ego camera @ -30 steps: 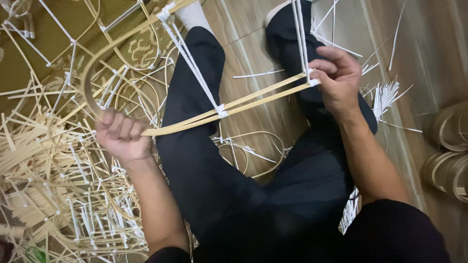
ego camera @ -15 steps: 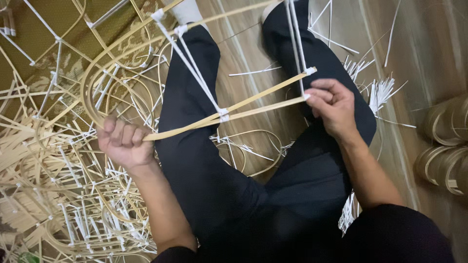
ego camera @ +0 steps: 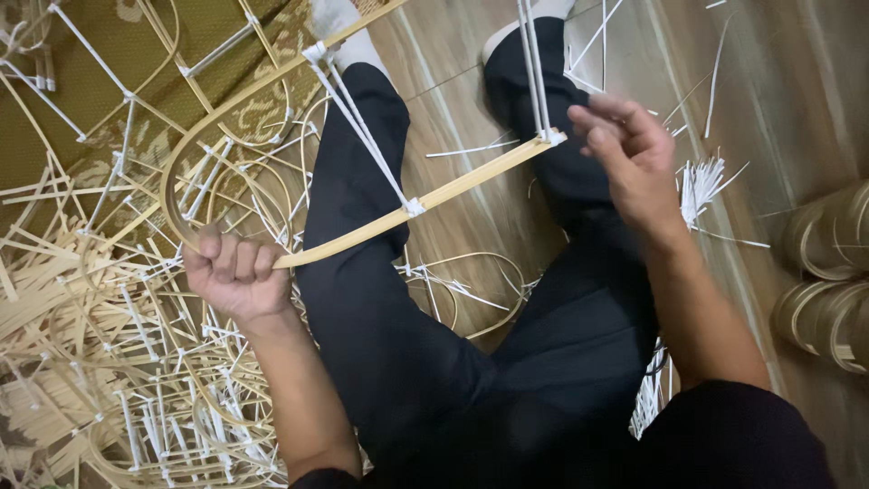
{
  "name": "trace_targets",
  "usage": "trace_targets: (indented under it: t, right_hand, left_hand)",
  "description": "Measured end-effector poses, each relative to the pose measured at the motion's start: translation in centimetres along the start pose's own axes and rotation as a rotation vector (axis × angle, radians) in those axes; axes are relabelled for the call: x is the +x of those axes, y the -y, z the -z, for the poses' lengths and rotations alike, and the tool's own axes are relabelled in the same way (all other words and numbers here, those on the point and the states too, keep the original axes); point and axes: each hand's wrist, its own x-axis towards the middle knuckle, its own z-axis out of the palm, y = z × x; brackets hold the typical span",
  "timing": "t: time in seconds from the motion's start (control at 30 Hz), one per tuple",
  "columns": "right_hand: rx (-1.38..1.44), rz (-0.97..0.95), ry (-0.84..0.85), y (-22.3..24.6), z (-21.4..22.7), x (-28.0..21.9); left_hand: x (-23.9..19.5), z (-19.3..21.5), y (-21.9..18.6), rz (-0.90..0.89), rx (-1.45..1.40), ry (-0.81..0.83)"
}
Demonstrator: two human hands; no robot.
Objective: The person sits on the floor and weaves white plastic strips around a curved bamboo frame to create a basket structure. They repeatedly thread the strips through the frame and pull them tight to secure the weave.
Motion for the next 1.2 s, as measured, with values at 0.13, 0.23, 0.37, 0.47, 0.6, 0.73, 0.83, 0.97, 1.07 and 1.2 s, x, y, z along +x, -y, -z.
trace_targets:
  t: [0.13, 0.23, 0.37, 0.47, 0.6, 0.73, 0.83, 0.97, 1.07, 1.2]
  right_hand:
    - [-0.140, 0.141, -0.014, 0.9, -1.2, -0.6]
    - [-0.188, 0.162, -0.004, 2.4, -2.4, -1.2]
    - [0.000, 0.066, -0.050, 4.6, -4.4, -1.4]
    - [0.017, 0.079, -0.040, 5.9, -4.6, -2.7]
    - [-0.089, 0.046, -0.065, 4.8, -0.3, -6.8]
    - [-0.083, -0.111, -0.370, 1.7, 7.6, -11.7]
    - [-0.111, -0.288, -0.573, -3.5, 13.6, -17.2]
    - [-0.337, -0.535, -0.768, -11.3, 20.3, -24.3]
    - [-0.408, -0.591, -0.775, -16.1, 21.4, -27.3]
    - [-0.601, -0.516, -0.675, -20.6, 21.7, -26.5]
  left_hand:
    - [-0.6, -1.1, 0.2, -0.045, 0.099, 0.064]
    - [-1.6, -3.0, 1.0, -0.126, 0.239, 0.106]
    - [-3.2, -6.7, 2.5, -0.196, 0.444, 0.196]
    - [-4.8, -10.7, 4.2, -0.233, 0.775, 0.135]
    - [-6.0, -14.9, 7.0, -0.148, 1.219, -0.026]
    - [-2.9, -16.1, 9.6, 0.226, 1.602, 0.210]
    - [-1.1, -15.1, 12.5, 0.403, 1.717, 0.291]
    - [-0.4, -13.0, 15.2, 0.535, 1.507, 0.183]
    - [-0.2, -12.5, 15.5, 0.559, 1.444, 0.205]
    - [0.4, -13.0, 15.3, 0.549, 1.548, 0.199]
